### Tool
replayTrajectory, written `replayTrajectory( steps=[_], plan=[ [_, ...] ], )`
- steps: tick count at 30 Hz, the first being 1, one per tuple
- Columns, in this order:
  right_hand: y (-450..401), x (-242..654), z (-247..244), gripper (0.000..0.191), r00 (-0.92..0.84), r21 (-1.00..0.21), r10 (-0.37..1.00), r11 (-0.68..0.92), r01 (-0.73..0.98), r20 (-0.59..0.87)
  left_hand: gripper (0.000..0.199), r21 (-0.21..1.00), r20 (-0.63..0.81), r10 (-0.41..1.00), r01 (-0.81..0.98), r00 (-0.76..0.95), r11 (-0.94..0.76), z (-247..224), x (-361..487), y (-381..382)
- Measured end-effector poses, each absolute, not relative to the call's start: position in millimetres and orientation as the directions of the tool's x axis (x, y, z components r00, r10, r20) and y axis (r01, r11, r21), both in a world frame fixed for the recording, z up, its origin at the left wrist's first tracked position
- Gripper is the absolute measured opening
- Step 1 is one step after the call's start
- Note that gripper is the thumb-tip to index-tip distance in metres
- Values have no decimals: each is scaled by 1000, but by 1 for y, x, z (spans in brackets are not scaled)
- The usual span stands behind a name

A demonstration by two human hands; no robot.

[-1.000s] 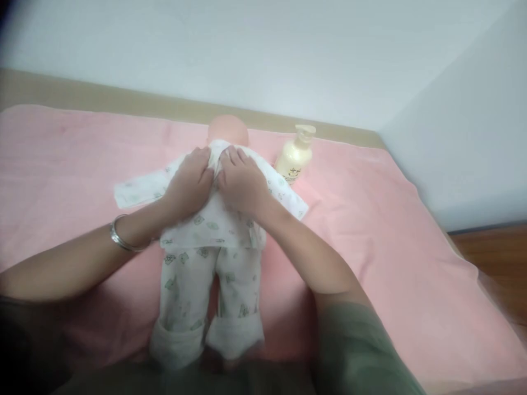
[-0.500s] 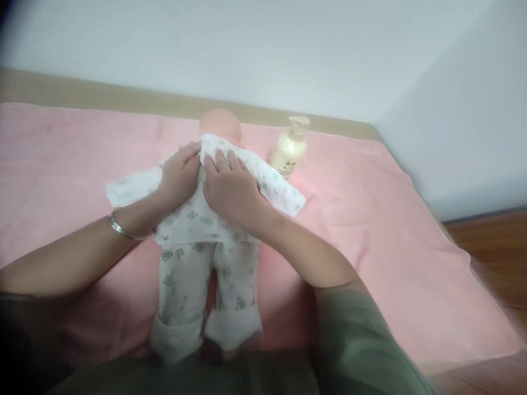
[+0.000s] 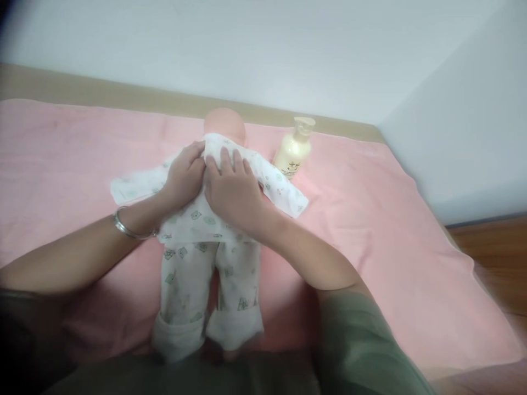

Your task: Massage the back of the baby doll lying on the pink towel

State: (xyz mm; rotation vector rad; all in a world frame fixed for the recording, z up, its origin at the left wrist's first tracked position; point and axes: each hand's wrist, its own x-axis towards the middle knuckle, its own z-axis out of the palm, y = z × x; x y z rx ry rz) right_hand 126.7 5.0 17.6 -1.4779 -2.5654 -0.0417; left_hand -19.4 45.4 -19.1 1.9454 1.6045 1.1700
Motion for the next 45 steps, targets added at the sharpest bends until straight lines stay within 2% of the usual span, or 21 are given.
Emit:
replayTrajectory(
  steps=[4, 10, 15, 36, 45],
  plan=[
    [6, 126, 17, 57, -530, -137, 825, 558, 818, 196, 45, 754, 342, 937, 615, -66, -232, -20, -20, 48],
    [48, 134, 12, 60, -505, -232, 847, 531, 815, 165, 46, 754, 358, 928, 618, -103, -222, -25, -19, 44],
    [49, 134, 4, 60, -489, -238, 841, 536, 810, 231, 47, 744, 358, 929, 629, -91, -225, -22, -18, 43],
    [48, 133, 2, 59, -481, -232, 845, 529, 816, 234, 46, 733, 371, 924, 640, -93, -230, -25, -19, 45],
    [48, 135, -3, 58, -478, -252, 831, 546, 799, 285, 45, 751, 385, 915, 617, -121, -235, -27, -18, 43]
  ],
)
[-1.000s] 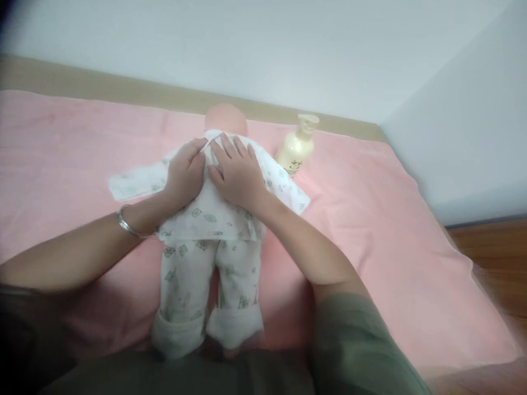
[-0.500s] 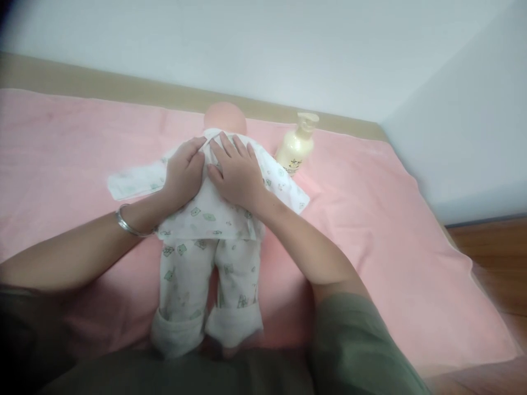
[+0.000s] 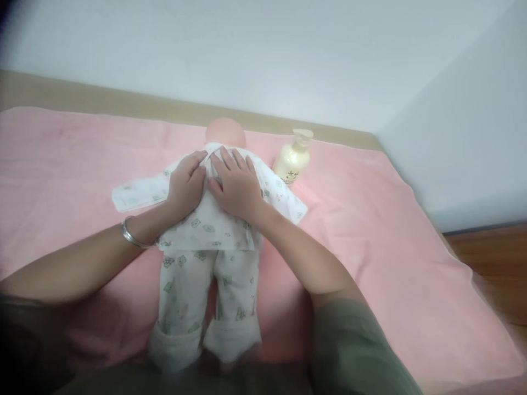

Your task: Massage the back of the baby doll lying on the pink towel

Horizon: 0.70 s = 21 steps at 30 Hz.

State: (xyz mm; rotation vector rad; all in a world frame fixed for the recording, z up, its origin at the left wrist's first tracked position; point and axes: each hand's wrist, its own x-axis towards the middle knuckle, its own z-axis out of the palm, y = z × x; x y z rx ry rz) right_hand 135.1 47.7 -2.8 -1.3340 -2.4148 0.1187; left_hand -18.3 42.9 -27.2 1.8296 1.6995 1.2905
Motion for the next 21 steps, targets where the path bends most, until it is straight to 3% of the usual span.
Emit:
replayTrajectory(
  steps=[16, 21],
  plan=[
    [45, 133, 0, 58, -469, -265, 843, 531, 805, 265, 47, 740, 370, 923, 634, -108, -222, -28, -19, 45],
    [50, 136, 1, 60, -491, -260, 836, 545, 797, 245, 52, 623, 406, 914, 738, -20, -261, -26, -16, 36]
  ],
)
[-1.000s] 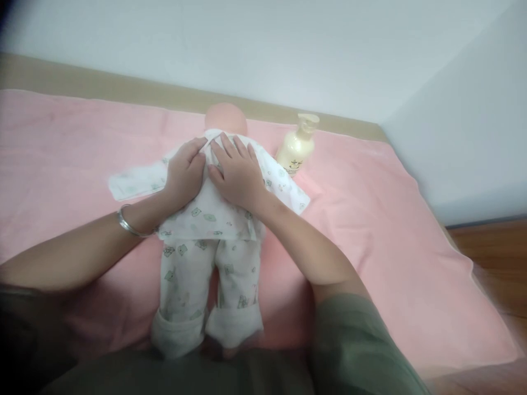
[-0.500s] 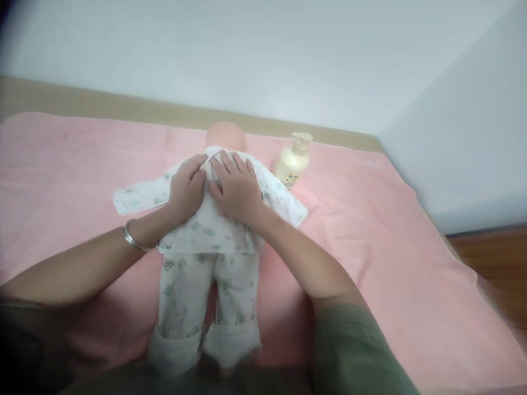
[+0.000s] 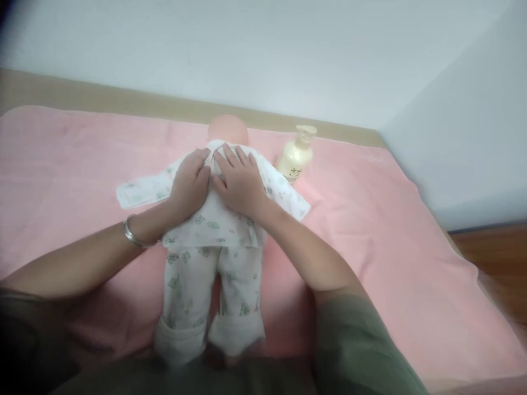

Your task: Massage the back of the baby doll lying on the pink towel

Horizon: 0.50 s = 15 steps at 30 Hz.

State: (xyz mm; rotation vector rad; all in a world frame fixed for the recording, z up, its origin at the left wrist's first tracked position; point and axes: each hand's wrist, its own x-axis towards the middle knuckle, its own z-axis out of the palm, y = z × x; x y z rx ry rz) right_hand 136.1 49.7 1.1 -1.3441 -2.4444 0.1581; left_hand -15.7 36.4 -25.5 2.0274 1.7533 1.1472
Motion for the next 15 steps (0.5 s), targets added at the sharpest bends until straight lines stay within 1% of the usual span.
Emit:
replayTrajectory(
  steps=[3, 5, 7, 9, 12, 14, 15],
  plan=[
    [63, 143, 4, 60, -525, -260, 823, 568, 781, 218, 57, 472, 412, 901, 813, 138, -341, -20, -7, 18],
    [70, 146, 5, 60, -535, -256, 818, 575, 777, 212, 60, 418, 389, 898, 829, 206, -371, -15, -1, 8],
    [68, 146, 7, 60, -513, -237, 833, 551, 800, 207, 62, 415, 342, 915, 839, 215, -353, -11, 1, 5],
    [56, 141, 7, 59, -467, -192, 857, 506, 841, 215, 62, 441, 281, 941, 845, 189, -301, -9, -3, 12],
    [26, 131, 8, 57, -427, -110, 863, 469, 877, 270, 63, 472, 200, 964, 845, 174, -250, -9, -15, 32],
    [14, 127, 9, 56, -450, -86, 850, 488, 869, 276, 64, 471, 190, 964, 844, 187, -257, -11, -21, 43],
    [13, 127, 9, 55, -462, -96, 846, 500, 861, 268, 64, 470, 196, 963, 844, 185, -258, -13, -23, 46]
  ],
)
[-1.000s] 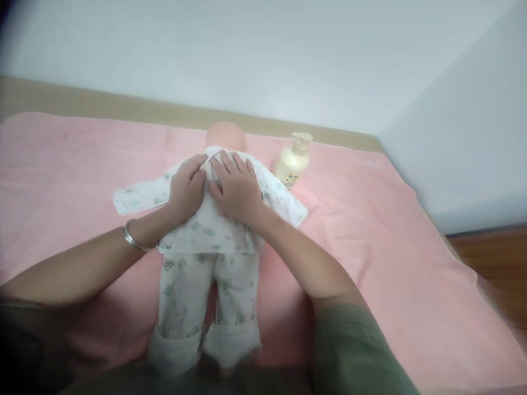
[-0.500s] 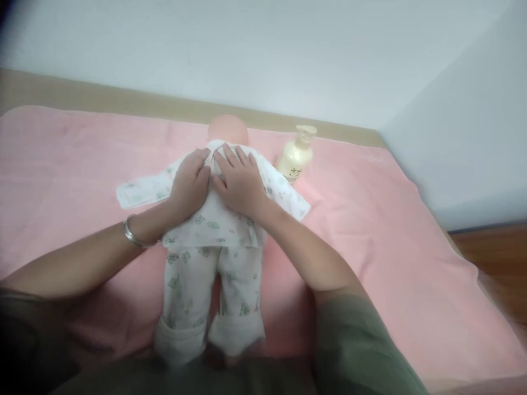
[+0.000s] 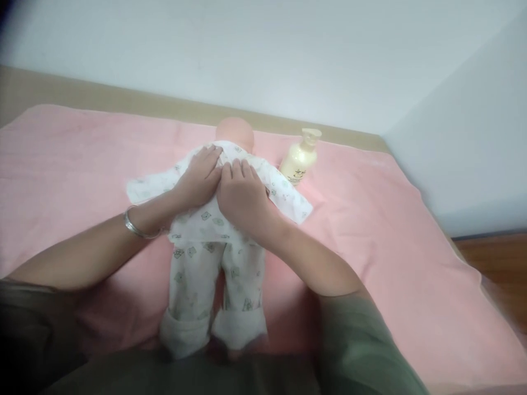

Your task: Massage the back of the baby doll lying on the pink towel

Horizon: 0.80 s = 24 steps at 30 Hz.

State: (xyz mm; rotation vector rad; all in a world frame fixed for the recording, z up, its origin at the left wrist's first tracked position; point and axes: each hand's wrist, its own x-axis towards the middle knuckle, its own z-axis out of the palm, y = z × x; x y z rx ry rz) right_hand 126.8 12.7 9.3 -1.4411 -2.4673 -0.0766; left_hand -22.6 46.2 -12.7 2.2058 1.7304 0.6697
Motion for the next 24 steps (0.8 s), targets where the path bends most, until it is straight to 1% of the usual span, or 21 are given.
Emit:
replayTrajectory(
  steps=[4, 7, 9, 11, 15, 18, 19, 21, 24],
  plan=[
    [38, 133, 11, 58, -459, -221, 864, 498, 839, 208, 62, 476, 259, 959, 848, 116, -232, -16, -16, 37],
    [63, 140, 10, 66, -439, -272, 886, 464, 843, 148, 61, 463, 325, 935, 839, 139, -286, -16, -6, 18],
    [70, 141, 9, 68, -437, -270, 889, 458, 847, 139, 60, 475, 337, 928, 822, 161, -315, -14, -3, 10],
    [65, 140, 7, 66, -432, -244, 886, 463, 852, 170, 60, 511, 311, 936, 802, 163, -310, -12, -4, 11],
    [38, 132, 4, 60, -413, -141, 868, 462, 876, 276, 63, 587, 215, 971, 781, 104, -213, -9, -14, 31],
    [22, 127, 4, 57, -433, -85, 848, 477, 875, 305, 65, 604, 202, 977, 778, 60, -173, -10, -20, 45],
    [22, 127, 5, 55, -450, -89, 840, 495, 865, 303, 65, 598, 214, 975, 782, 56, -176, -10, -20, 46],
    [29, 130, 7, 53, -470, -137, 837, 519, 844, 279, 65, 574, 245, 968, 796, 54, -190, -11, -18, 44],
    [52, 137, 11, 57, -451, -240, 876, 481, 843, 169, 62, 541, 282, 956, 810, 77, -225, -11, -11, 30]
  ],
)
